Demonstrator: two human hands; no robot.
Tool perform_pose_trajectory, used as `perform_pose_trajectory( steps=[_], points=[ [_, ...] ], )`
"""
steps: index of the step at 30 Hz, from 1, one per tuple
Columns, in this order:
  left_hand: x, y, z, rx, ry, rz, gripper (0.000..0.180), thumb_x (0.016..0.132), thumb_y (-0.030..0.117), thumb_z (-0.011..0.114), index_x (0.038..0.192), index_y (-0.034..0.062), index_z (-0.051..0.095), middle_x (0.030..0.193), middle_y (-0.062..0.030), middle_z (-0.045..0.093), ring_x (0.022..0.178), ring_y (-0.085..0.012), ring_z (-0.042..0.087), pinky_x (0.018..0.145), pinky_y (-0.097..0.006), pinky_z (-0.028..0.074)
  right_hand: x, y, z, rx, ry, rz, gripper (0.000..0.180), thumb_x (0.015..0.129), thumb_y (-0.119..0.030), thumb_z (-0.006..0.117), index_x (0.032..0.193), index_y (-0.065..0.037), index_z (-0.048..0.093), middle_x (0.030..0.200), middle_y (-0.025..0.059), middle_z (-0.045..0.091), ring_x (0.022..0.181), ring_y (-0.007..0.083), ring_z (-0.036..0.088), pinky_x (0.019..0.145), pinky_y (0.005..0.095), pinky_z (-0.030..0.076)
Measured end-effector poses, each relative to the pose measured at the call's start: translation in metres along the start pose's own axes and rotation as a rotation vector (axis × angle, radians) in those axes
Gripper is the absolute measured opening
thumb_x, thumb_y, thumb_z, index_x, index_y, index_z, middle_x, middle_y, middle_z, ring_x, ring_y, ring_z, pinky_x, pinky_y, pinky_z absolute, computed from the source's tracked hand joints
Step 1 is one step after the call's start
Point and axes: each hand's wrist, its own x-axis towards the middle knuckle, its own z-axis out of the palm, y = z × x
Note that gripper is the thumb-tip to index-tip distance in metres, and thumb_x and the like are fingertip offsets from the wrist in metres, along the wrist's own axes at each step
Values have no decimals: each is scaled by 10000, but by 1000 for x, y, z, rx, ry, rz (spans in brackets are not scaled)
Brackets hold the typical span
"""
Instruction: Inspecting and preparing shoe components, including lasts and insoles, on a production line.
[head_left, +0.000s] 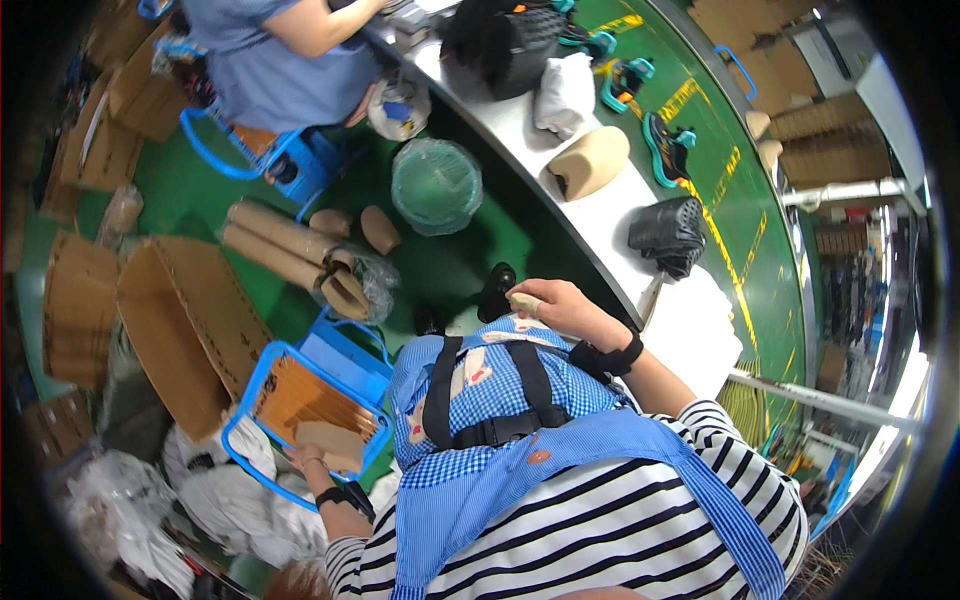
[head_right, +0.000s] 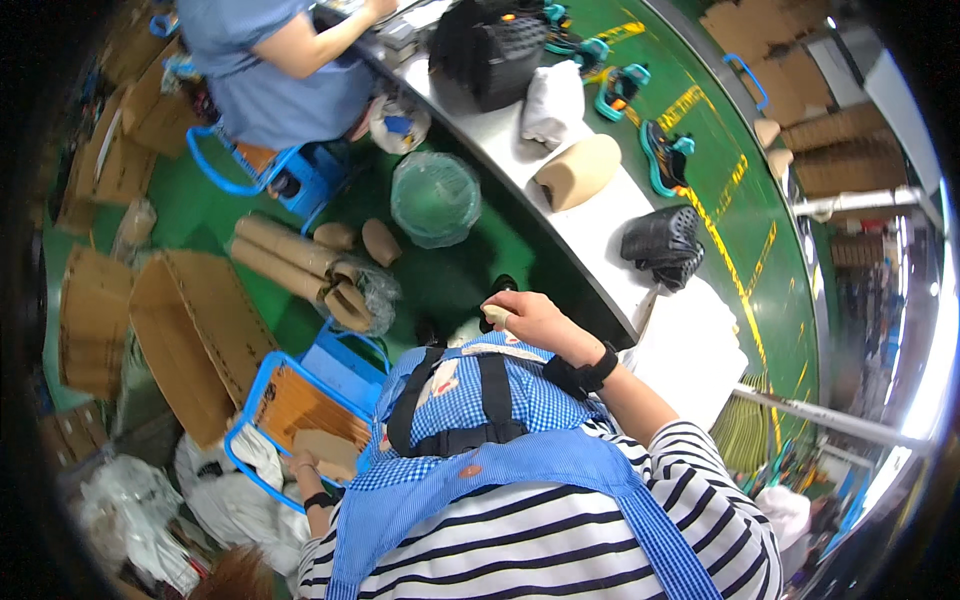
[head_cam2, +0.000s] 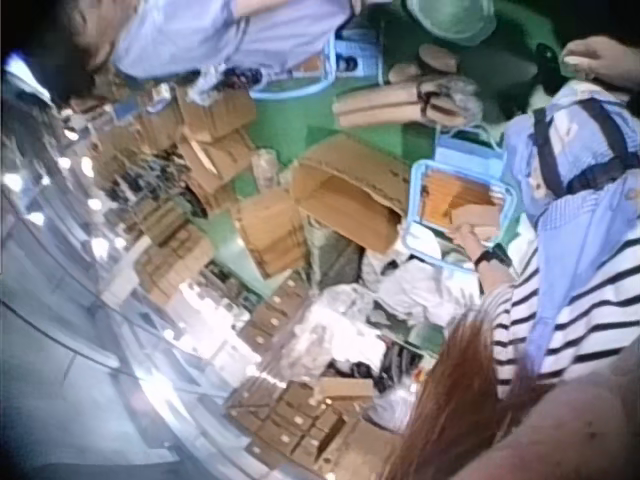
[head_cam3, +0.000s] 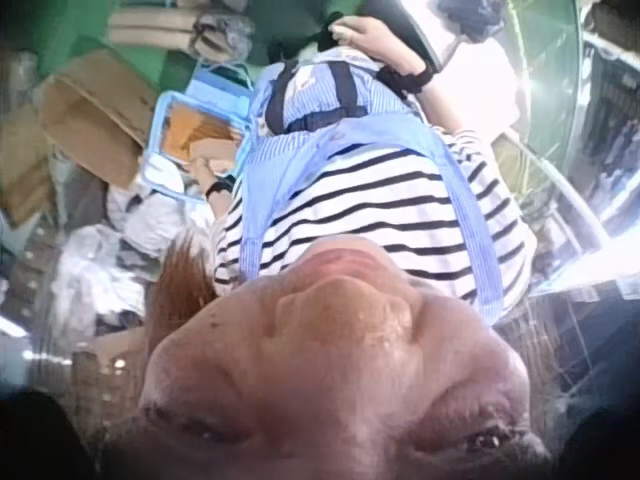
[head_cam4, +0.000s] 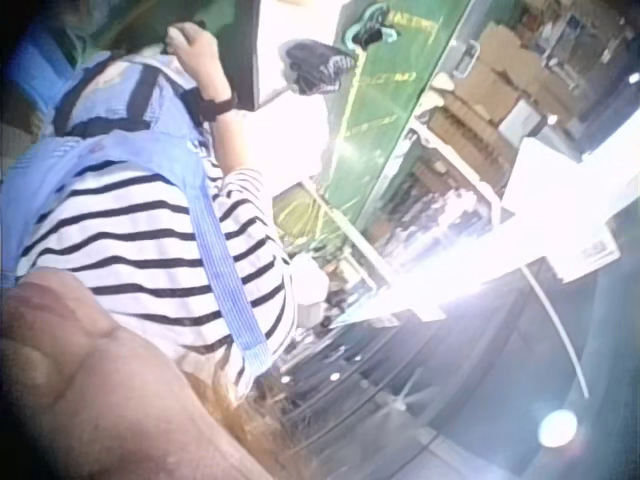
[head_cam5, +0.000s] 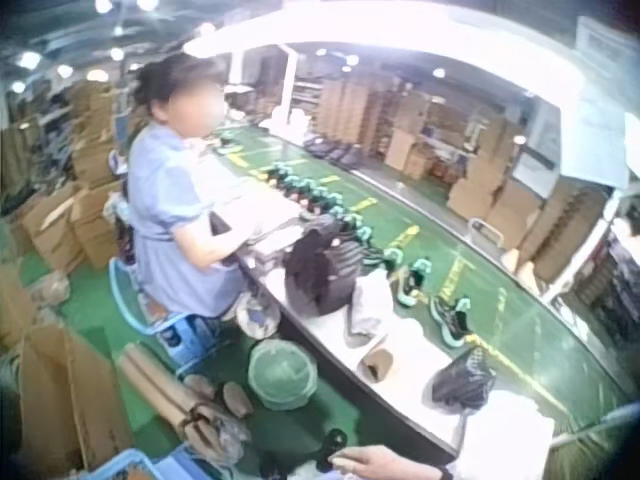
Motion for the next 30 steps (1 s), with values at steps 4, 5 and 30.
perform_pose_trajectory(
  steps=[4, 5, 30],
  points=[
    [-51, 100, -21, 321, 336, 91, 810, 750, 270, 663, 1421, 188, 217, 1288, -208, 404, 1194, -366, 416, 992, -432, 362, -30, 19, -35, -86, 143, -38, 293, 905, -247, 516, 1054, -13, 609, 919, 138, 655, 805, 231, 637, 744, 321, 495],
    [-52, 114, -22, 319, 356, 106, 810, 750, 270, 663, 1421, 188, 217, 1288, -208, 404, 1194, -366, 416, 992, -432, 362, -40, 19, -50, -116, 174, -74, 288, 897, -230, 520, 1061, -10, 604, 945, 170, 643, 843, 286, 626, 771, 349, 488],
    [-472, 786, -9, 307, -50, 1984, 407, 805, 228, 622, 1197, 133, 566, 1110, -173, 540, 1045, -290, 540, 895, -339, 439, -101, 38, -374, -652, 344, -207, 284, 727, -60, 596, 1007, -14, 592, 844, 162, 597, 789, 343, 587, 708, 413, 476]
  ],
)
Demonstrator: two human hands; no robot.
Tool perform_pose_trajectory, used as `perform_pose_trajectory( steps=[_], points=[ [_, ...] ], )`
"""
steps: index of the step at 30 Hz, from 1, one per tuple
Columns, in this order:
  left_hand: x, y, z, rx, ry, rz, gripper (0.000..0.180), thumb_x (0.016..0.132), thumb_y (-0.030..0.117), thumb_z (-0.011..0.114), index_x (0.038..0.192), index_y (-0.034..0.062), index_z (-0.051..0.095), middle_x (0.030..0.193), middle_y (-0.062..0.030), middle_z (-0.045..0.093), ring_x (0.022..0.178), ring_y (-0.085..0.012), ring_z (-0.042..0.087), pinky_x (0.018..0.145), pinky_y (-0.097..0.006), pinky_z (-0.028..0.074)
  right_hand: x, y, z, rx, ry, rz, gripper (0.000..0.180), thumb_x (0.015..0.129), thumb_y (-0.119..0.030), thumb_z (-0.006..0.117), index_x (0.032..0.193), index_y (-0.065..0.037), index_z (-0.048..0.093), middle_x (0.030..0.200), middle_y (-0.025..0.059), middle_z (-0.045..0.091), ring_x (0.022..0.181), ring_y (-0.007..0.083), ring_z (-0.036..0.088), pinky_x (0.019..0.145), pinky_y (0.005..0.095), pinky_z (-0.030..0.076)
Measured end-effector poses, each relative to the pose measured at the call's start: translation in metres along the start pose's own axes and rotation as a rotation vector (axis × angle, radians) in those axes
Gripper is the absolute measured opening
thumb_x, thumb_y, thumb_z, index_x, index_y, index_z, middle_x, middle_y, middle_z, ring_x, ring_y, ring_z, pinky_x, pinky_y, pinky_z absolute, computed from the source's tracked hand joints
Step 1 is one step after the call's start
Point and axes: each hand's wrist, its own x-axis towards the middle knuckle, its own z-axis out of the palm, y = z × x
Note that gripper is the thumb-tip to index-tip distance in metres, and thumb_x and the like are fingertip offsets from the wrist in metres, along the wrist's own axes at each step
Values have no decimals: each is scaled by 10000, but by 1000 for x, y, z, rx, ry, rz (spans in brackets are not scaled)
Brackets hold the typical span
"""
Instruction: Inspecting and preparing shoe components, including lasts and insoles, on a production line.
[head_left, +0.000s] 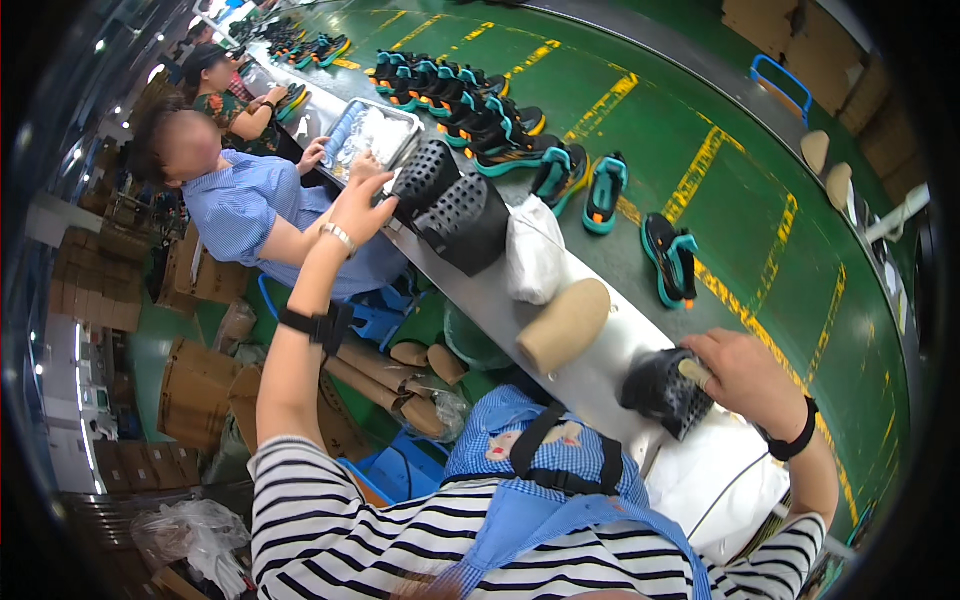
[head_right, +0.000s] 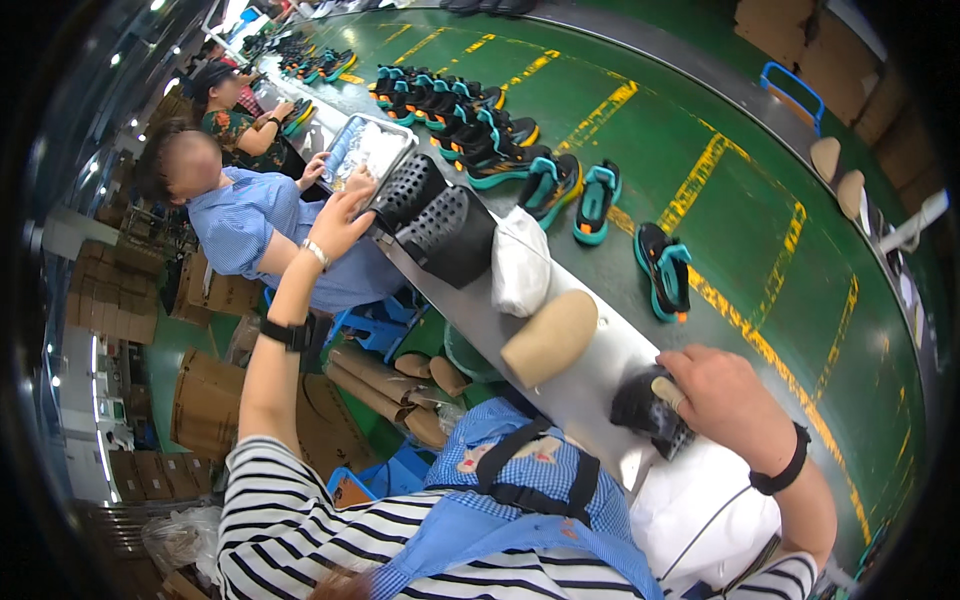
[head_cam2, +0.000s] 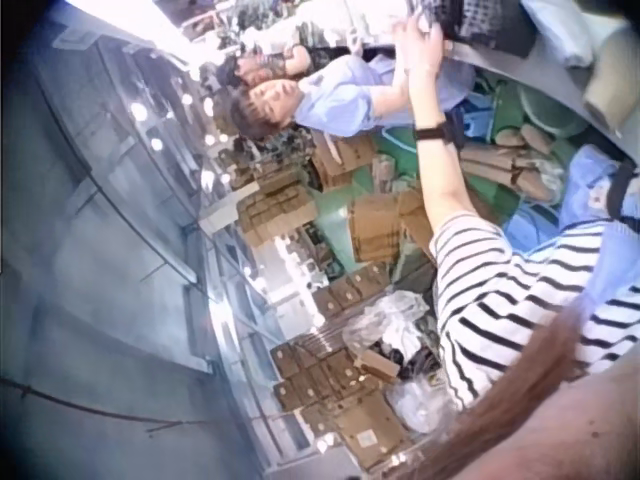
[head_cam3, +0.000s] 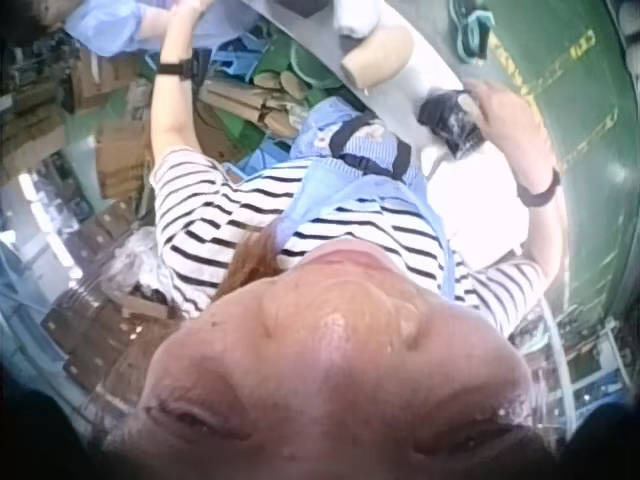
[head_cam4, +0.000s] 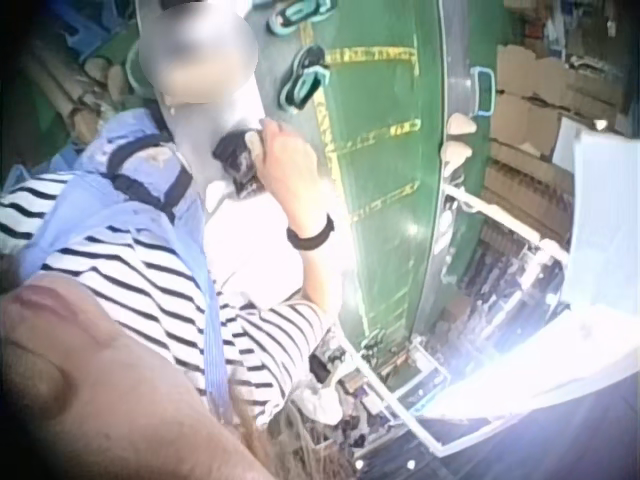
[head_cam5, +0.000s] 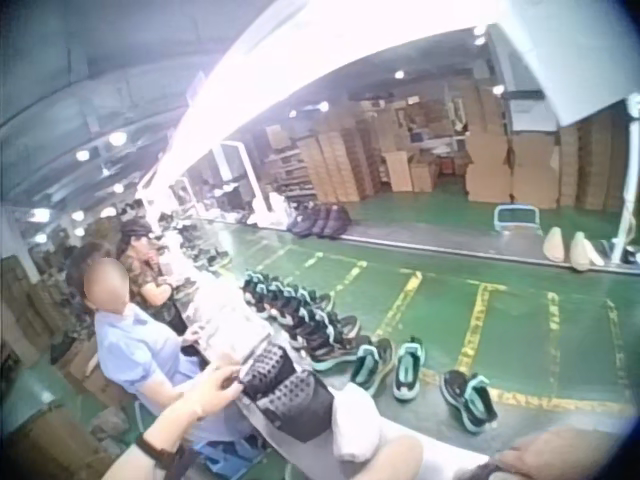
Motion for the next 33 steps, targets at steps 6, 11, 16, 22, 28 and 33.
perform_pose_trajectory(
  steps=[6, 11, 16, 22, 28, 33],
  points=[
    [144, -15, -4, 81, -179, 157, 415, 775, 309, 625, 1167, 176, 602, 1011, -176, 574, 982, -324, 540, 881, -369, 438, 83, 28, 23, 74, 18, 36, 250, 804, -154, 612, 1012, -17, 598, 847, 185, 603, 790, 358, 582, 702, 420, 471],
    [245, -36, 50, 245, -388, 241, 432, 746, 282, 630, 1168, 195, 604, 1058, -163, 580, 1034, -328, 532, 924, -382, 427, 194, 56, 54, -42, 129, 53, 365, 789, -174, 628, 1130, -67, 554, 875, 153, 580, 835, 318, 577, 752, 409, 473],
    [284, -49, 113, 320, -674, 137, 534, 726, 265, 659, 1250, 242, 555, 1148, -175, 572, 1111, -310, 516, 946, -375, 424, 288, 66, 93, -123, 170, 112, 463, 784, -185, 641, 1222, -115, 508, 1018, 129, 558, 902, 306, 562, 790, 413, 465],
    [298, -37, 152, 490, -962, 101, 663, 707, 305, 677, 1331, 325, 451, 1301, -119, 469, 1156, -307, 499, 947, -386, 430, 324, 81, 133, -163, -5, 173, 433, 777, -218, 654, 1170, -91, 522, 1006, 118, 574, 831, 300, 604, 734, 411, 481],
    [305, -58, 183, 516, -941, 100, 548, 736, 269, 625, 1274, 263, 523, 1228, -123, 542, 1140, -309, 515, 944, -393, 436, 328, 69, 122, -39, 136, 201, 501, 750, -117, 620, 1224, -138, 460, 882, 134, 567, 726, 311, 617, 641, 403, 500],
    [306, -49, 189, 489, -896, 241, 353, 786, 207, 549, 1122, 133, 626, 1119, -151, 613, 1053, -315, 580, 893, -397, 471, 332, 87, 147, -41, 95, 130, 504, 803, -168, 607, 1275, -171, 429, 870, 162, 566, 737, 360, 603, 645, 435, 500]
  ],
)
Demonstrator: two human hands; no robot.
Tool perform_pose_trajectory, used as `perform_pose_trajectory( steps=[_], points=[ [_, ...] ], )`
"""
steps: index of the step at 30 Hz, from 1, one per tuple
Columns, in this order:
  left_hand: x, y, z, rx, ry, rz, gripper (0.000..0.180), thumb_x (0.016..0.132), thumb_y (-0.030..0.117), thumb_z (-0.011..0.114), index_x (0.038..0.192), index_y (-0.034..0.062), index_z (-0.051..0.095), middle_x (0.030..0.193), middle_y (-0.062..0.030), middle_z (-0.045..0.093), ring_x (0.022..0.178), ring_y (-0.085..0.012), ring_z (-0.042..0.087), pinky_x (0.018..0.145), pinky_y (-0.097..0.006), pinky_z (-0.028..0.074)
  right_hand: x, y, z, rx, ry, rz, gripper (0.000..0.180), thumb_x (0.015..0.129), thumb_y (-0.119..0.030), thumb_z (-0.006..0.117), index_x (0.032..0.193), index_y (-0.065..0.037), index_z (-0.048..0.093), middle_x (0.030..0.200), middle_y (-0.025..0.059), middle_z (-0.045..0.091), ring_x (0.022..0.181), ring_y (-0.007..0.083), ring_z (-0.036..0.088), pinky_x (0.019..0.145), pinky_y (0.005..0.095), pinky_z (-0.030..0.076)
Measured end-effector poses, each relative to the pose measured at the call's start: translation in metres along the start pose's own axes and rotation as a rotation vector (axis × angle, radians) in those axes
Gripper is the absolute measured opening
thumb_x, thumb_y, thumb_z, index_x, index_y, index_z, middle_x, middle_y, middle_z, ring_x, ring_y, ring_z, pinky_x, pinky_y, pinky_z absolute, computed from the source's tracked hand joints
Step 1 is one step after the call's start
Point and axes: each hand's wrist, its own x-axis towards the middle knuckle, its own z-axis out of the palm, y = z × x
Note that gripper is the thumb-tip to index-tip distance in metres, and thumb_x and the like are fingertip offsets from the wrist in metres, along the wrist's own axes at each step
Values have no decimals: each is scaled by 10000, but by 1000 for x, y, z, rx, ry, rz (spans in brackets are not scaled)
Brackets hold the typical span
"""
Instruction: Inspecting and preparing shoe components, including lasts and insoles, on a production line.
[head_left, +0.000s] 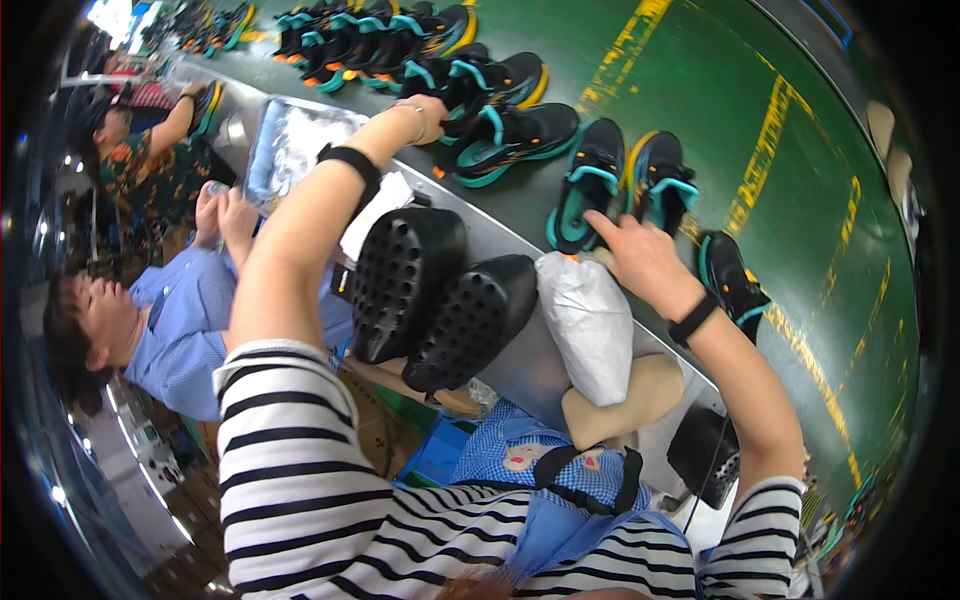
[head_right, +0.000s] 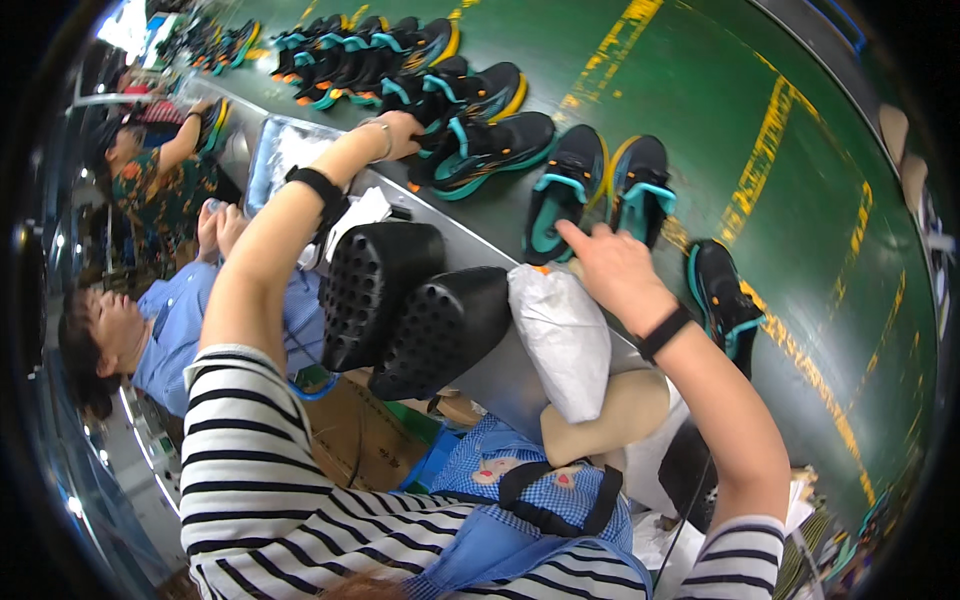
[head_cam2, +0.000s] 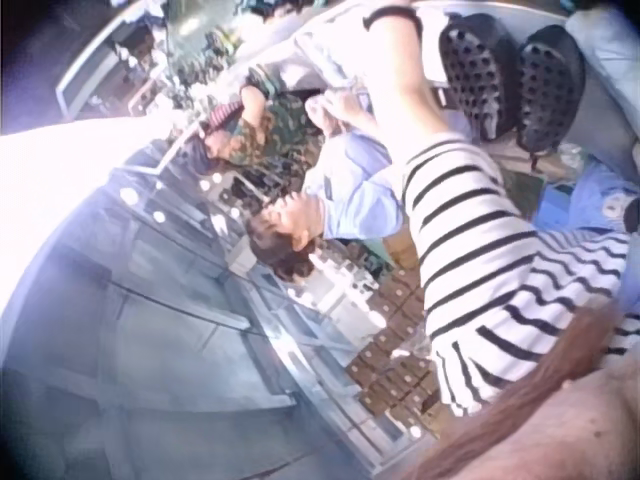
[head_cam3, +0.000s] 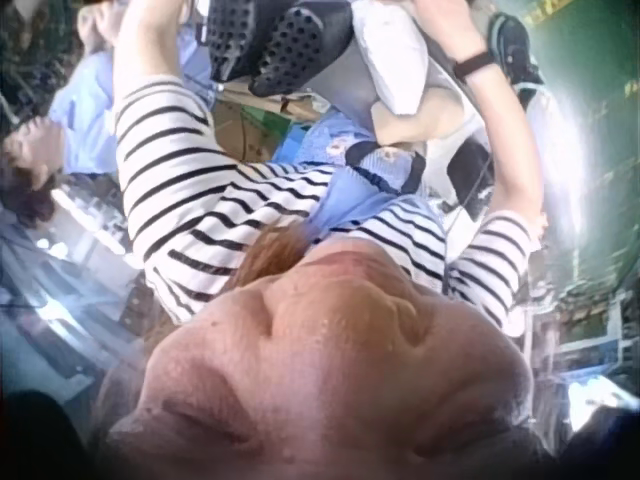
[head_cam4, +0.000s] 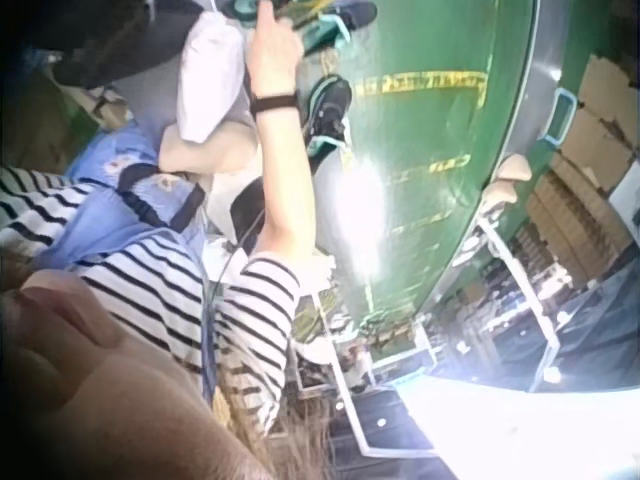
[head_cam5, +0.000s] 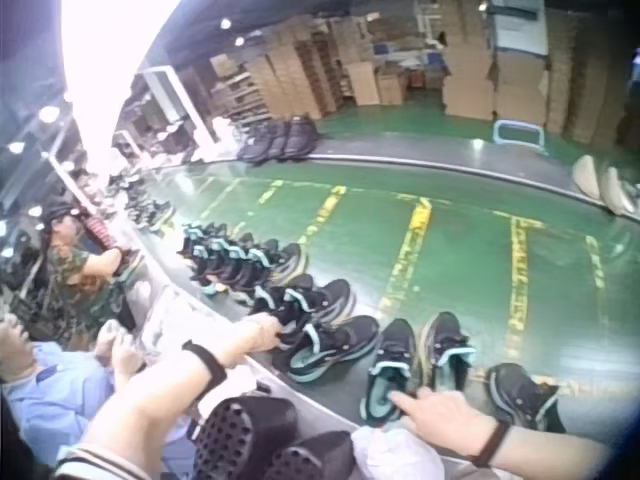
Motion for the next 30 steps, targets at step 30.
perform_pose_trajectory(
  steps=[30],
  points=[
    [41, 30, -107, -166, 403, -164, 427, 873, 397, 488, 1027, 19, 613, 904, -189, 650, 799, -310, 633, 697, -398, 477, -217, 155, -14, 36, -204, 698, 441, 758, -86, 557, 1178, -18, 439, 990, 279, 551, 926, 453, 533, 834, 489, 431]
  ],
)
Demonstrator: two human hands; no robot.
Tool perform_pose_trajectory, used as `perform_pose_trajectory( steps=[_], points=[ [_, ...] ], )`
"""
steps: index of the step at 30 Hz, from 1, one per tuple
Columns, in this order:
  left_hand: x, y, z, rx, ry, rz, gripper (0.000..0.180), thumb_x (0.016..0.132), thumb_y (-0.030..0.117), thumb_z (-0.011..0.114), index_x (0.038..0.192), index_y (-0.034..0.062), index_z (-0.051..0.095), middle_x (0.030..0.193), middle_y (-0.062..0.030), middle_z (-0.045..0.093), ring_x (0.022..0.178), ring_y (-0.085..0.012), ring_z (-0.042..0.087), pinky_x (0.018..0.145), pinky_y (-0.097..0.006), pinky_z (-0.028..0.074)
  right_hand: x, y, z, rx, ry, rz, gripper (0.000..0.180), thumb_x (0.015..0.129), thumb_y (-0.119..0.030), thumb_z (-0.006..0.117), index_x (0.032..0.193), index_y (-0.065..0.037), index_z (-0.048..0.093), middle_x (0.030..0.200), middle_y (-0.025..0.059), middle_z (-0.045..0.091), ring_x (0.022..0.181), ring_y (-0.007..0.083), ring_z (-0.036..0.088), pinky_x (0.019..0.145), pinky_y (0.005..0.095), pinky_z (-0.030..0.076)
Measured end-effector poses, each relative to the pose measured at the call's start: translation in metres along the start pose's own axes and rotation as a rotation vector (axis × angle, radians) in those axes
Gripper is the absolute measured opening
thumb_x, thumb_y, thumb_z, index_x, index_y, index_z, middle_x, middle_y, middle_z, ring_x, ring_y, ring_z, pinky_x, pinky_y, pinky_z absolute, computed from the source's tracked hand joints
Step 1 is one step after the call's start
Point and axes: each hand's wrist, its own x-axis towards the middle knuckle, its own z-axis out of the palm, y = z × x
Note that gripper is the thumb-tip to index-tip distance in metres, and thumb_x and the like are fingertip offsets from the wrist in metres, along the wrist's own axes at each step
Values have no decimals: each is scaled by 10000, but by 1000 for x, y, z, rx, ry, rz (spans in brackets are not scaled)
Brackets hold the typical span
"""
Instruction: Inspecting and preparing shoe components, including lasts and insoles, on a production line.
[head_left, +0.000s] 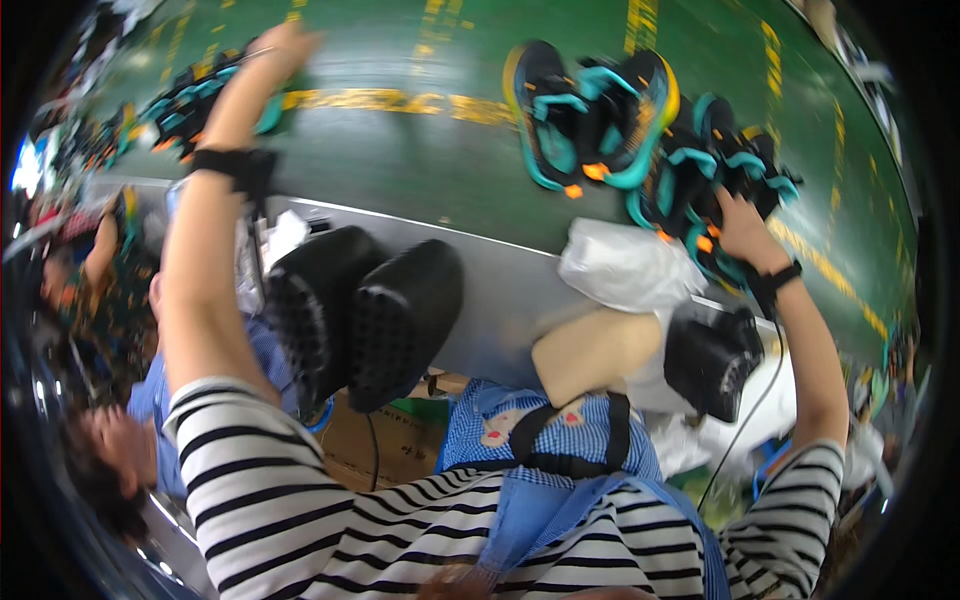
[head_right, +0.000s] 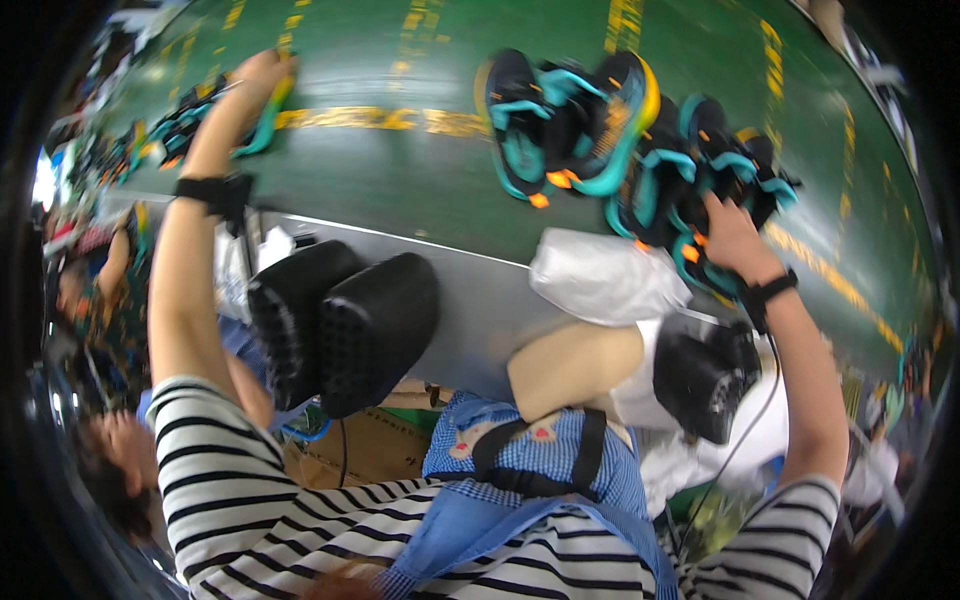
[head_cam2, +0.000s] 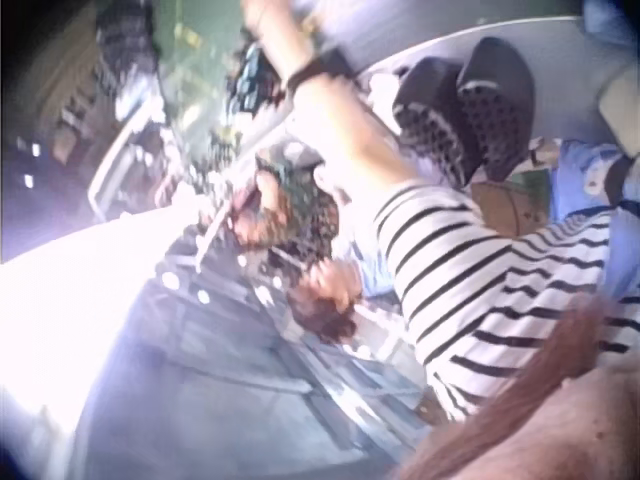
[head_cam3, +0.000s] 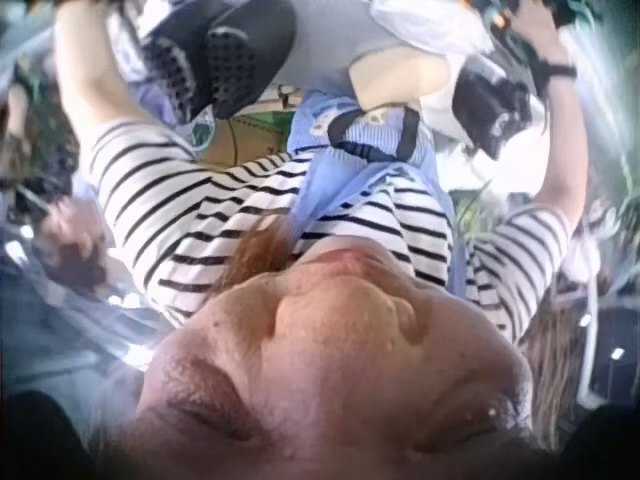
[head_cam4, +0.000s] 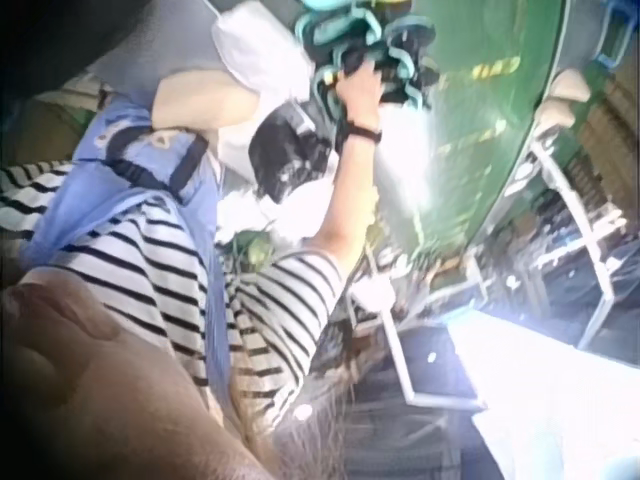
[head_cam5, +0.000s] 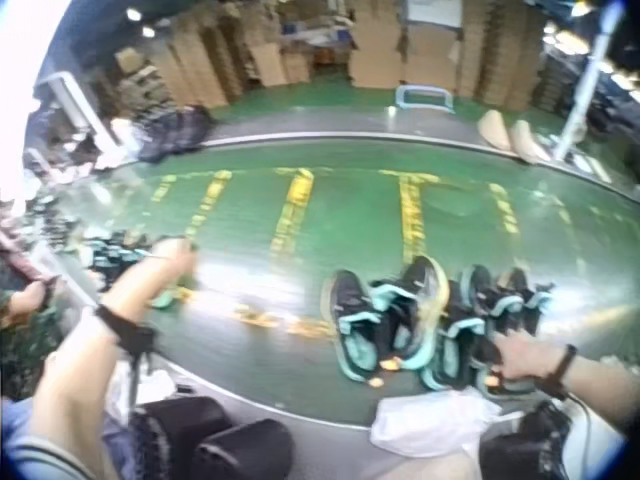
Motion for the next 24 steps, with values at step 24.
perform_pose_trajectory(
  steps=[24],
  points=[
    [-163, 241, -7, -221, -160, 1195, 453, 779, 165, 634, 1211, 72, 534, 1166, -162, 565, 1023, -338, 560, 896, -390, 456, 12, -3, -12, 2, -161, 14, 412, 753, -57, 533, 1157, -18, 460, 1022, 288, 557, 983, 435, 539, 857, 466, 433]
  ],
)
